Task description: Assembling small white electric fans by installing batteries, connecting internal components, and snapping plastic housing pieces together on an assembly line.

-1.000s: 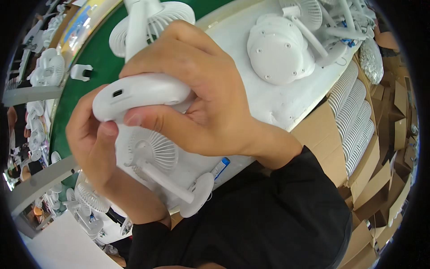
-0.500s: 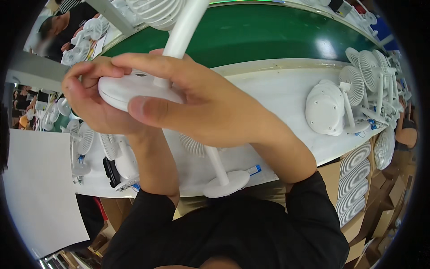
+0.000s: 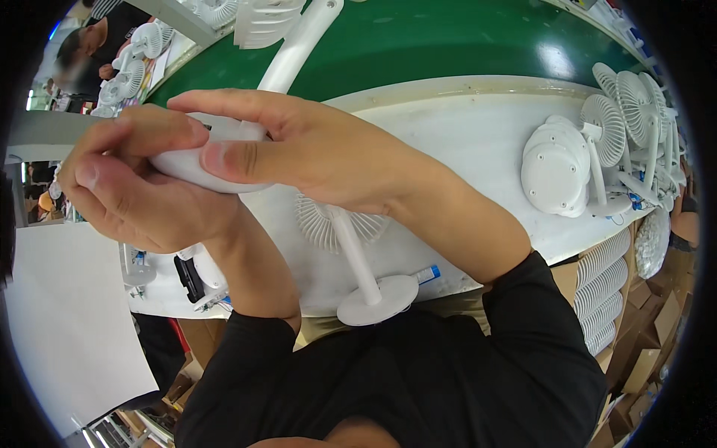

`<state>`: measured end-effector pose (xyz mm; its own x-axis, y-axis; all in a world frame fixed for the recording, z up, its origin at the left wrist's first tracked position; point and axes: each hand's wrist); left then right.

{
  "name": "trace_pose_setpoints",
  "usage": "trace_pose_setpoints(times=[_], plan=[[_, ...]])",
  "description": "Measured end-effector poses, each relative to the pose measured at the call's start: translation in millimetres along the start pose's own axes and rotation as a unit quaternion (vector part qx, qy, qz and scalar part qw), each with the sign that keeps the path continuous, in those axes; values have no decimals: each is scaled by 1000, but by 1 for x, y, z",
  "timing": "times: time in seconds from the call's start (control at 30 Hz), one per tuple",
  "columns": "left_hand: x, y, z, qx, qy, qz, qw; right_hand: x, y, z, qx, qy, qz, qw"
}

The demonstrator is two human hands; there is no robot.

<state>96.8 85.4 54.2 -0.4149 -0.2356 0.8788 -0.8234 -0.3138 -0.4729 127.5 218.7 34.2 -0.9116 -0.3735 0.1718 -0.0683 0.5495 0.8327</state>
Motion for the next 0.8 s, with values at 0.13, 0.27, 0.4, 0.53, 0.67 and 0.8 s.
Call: trace_pose_setpoints(times=[0.13,0.27,0.4,0.53,0.67,0.8], plan=[[-1,-1,-2,-73,-60,93,991,2,-8,1,-3,37,35,999],[-3,2,-1,-171,-87,169,967,0,-7,1,-8,46,36,998],[-3,6,5,-239,27,85,967,-5,3,-1,-6,4,-24,1000],[1,4,-5,-282,101,-35,954,-9,6,-1,24,-1,10,1000],[-5,-5,-3,-241,58,42,968,-4,-3,0,-20,0,34,999],[-4,5,1,-258,52,89,961,-4,-4,3,-63,11,54,996]])
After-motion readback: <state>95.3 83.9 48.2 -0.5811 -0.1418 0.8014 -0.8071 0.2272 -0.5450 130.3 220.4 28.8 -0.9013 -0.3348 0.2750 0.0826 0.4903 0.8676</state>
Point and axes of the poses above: each hand's wrist, its own x-axis towards the middle knuckle, its own z-axis out of the back of the hand, y = z × x, and after that the axes turned 5 degrees about -y, right-handed
